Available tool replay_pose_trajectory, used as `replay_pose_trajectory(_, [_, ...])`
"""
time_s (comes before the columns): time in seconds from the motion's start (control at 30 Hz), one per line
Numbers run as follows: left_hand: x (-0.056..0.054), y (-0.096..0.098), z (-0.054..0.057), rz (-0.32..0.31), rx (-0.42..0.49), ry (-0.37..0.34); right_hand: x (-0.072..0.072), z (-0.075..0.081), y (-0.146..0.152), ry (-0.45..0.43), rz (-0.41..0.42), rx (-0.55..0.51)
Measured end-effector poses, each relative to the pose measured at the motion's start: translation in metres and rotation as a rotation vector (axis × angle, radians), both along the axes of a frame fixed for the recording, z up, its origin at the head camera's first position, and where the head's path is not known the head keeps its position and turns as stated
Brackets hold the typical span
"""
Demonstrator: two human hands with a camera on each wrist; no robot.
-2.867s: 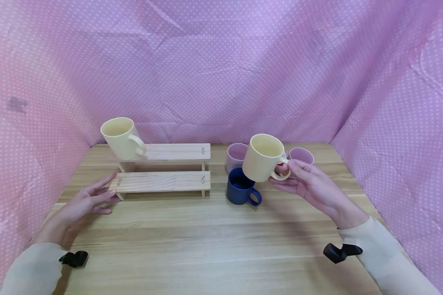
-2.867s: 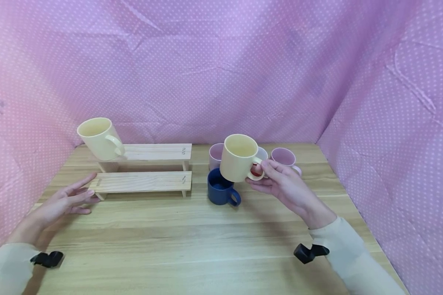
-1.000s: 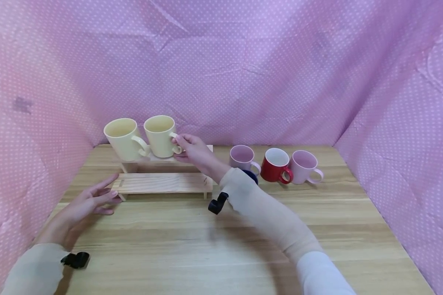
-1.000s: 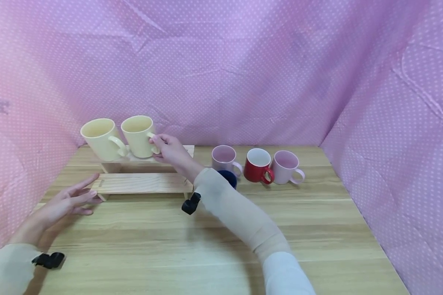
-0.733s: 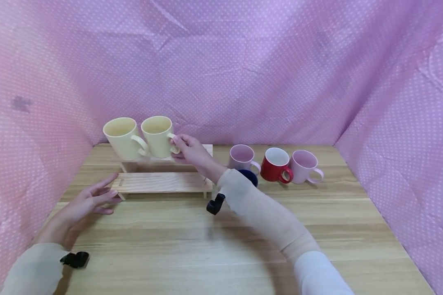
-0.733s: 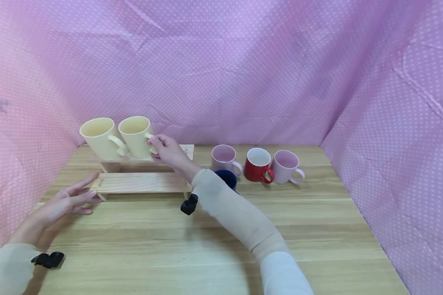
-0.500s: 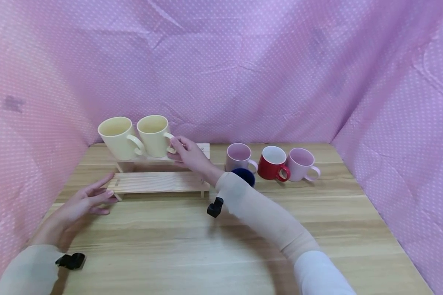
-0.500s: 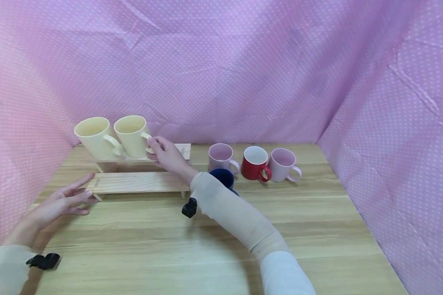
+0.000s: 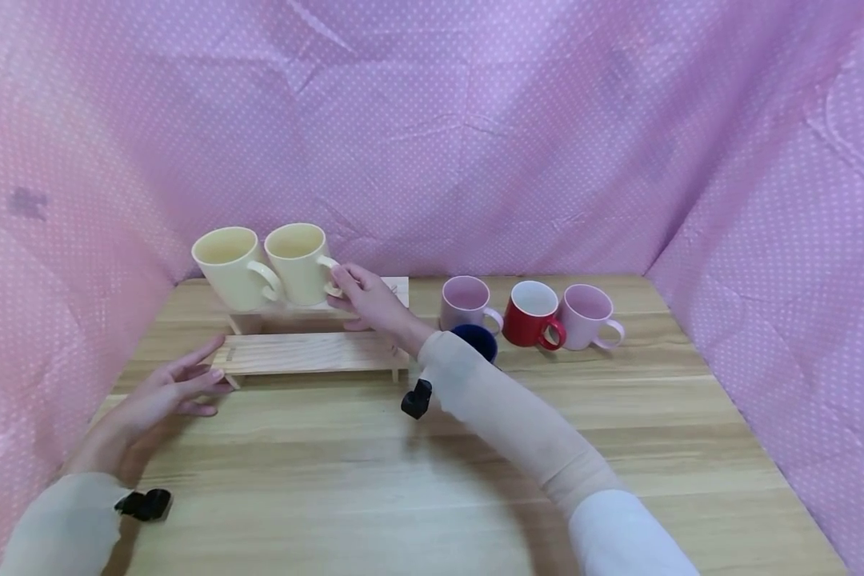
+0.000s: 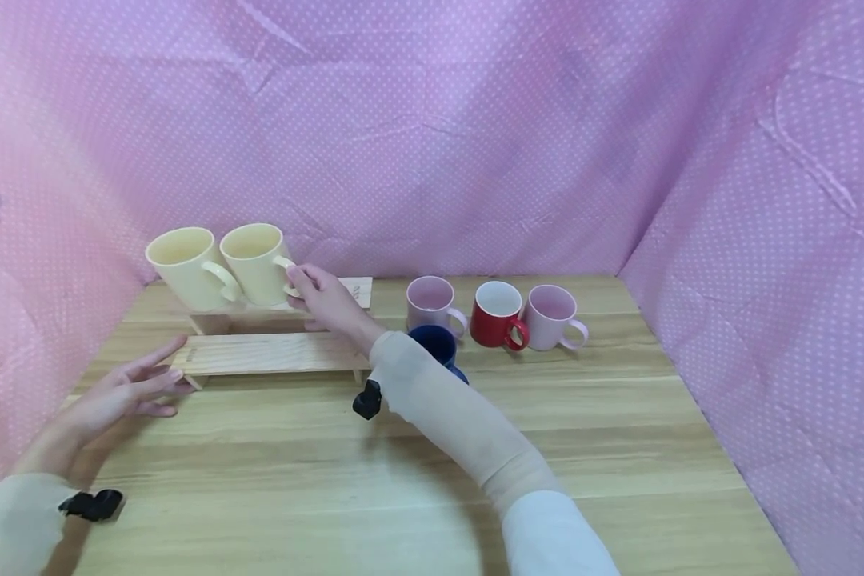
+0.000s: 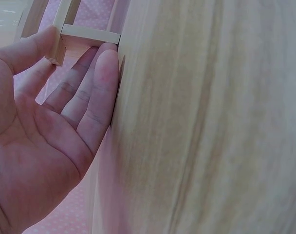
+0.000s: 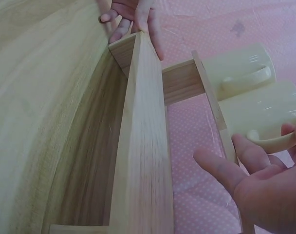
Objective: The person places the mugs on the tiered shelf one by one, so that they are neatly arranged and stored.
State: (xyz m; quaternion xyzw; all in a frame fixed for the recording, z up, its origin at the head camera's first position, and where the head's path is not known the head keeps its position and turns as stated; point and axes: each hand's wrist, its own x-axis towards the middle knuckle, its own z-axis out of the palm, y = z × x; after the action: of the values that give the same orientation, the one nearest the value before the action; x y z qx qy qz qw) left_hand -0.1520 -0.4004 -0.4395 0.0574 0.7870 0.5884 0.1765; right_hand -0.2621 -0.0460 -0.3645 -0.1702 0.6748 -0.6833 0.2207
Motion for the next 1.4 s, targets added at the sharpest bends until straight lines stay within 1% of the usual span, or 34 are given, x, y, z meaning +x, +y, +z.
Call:
replay_pose_trajectory(0.13, [-0.001, 0.001, -0.002, 0.007, 0.015, 0.000, 0.001, 0.000, 0.000, -0.013, -0.014, -0.009])
replay_pose_trajectory(0.27, [0.000, -0.001, -0.001, 0.014, 0.021, -0.002, 0.002, 0.001, -0.002, -0.010, -0.018, -0.011])
replay_pose_trajectory(0.43, [0.001, -0.004, -0.001, 0.009, 0.006, -0.014, 0.003, 0.001, -0.003, -0.022, -0.022, -0.003])
replay_pose_trajectory(0.5, [0.001, -0.005, -0.001, 0.005, -0.010, -0.007, 0.003, 0.000, -0.004, -0.023, -0.021, -0.008])
replay_pose_trajectory(0.6, [0.001, -0.005, -0.002, 0.004, -0.010, -0.003, 0.005, -0.001, -0.004, -0.014, -0.023, -0.013])
replay_pose_trajectory(0.73, [0.000, -0.005, -0.003, -0.003, -0.006, 0.005, 0.007, -0.002, -0.003, 0.001, -0.030, -0.008])
replay_pose_trajectory(0.9, [-0.005, -0.003, -0.003, -0.001, -0.023, 0.003, 0.008, -0.001, 0.003, 0.023, -0.067, 0.018])
replay_pose_trajectory(1.0, [-0.007, -0.003, -0.003, 0.003, -0.038, 0.000, 0.009, 0.004, 0.009, 0.018, -0.088, 0.047])
replay_pose_trajectory(1.1, [-0.007, -0.003, -0.004, 0.010, -0.049, -0.008, 0.012, 0.010, 0.016, 0.016, -0.087, 0.076])
replay_pose_trajectory(1.17, [-0.006, -0.003, -0.004, 0.014, -0.055, -0.009, 0.014, 0.016, 0.022, 0.017, -0.075, 0.093])
replay_pose_trajectory(1.3, [-0.005, -0.003, -0.003, 0.016, -0.048, -0.007, 0.016, 0.029, 0.042, 0.048, -0.028, 0.133])
replay_pose_trajectory(1.4, [-0.005, -0.003, -0.002, 0.012, -0.039, 0.001, 0.018, 0.039, 0.062, 0.067, -0.003, 0.129])
